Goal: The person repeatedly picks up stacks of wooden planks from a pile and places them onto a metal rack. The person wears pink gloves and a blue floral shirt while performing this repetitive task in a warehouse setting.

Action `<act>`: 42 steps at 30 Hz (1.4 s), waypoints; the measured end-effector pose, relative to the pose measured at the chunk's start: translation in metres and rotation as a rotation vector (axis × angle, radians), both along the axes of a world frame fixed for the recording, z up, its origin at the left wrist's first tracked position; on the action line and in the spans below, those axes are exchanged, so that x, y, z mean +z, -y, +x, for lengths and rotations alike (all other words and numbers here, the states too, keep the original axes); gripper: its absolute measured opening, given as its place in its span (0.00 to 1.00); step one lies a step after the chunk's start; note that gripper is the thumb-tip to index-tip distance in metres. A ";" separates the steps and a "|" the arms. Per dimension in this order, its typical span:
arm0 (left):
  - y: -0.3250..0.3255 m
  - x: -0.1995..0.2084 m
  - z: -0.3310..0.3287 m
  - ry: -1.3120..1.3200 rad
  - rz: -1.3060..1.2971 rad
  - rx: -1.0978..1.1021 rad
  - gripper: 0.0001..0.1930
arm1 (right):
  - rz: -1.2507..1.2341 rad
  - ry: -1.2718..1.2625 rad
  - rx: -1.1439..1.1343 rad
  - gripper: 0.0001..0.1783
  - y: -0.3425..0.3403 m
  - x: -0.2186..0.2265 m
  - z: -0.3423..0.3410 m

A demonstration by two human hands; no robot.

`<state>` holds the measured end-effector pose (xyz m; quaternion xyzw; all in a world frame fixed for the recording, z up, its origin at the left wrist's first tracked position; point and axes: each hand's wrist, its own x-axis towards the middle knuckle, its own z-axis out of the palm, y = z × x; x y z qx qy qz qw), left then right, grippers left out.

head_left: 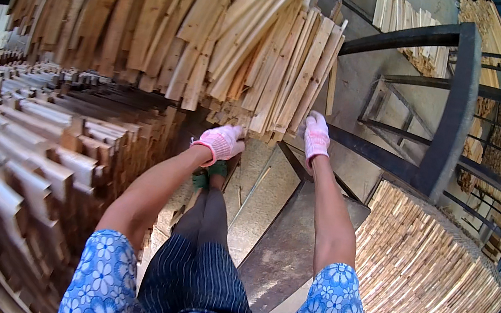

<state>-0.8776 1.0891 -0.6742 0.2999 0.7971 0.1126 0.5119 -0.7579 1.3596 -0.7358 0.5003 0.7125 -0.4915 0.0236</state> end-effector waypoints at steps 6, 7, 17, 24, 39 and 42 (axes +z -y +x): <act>-0.080 -0.046 -0.100 -0.579 0.383 0.069 0.18 | 0.527 0.218 -0.013 0.19 -0.052 -0.100 -0.058; -0.096 -0.043 -0.119 -0.634 0.364 0.072 0.18 | 0.540 0.306 -0.124 0.20 -0.076 -0.123 -0.060; -0.106 -0.170 -0.164 -1.208 0.440 -0.073 0.30 | 0.329 0.602 -0.043 0.24 -0.247 -0.255 -0.080; -0.114 -0.173 -0.164 -1.162 0.494 -0.067 0.30 | 0.136 0.549 0.244 0.27 -0.280 -0.311 -0.061; -0.111 -0.155 -0.156 -1.128 0.503 0.004 0.28 | -0.516 0.000 -0.383 0.46 -0.108 -0.134 -0.075; -0.096 -0.119 -0.114 -0.941 0.636 0.183 0.27 | -0.389 -0.132 -0.297 0.47 -0.058 -0.125 -0.052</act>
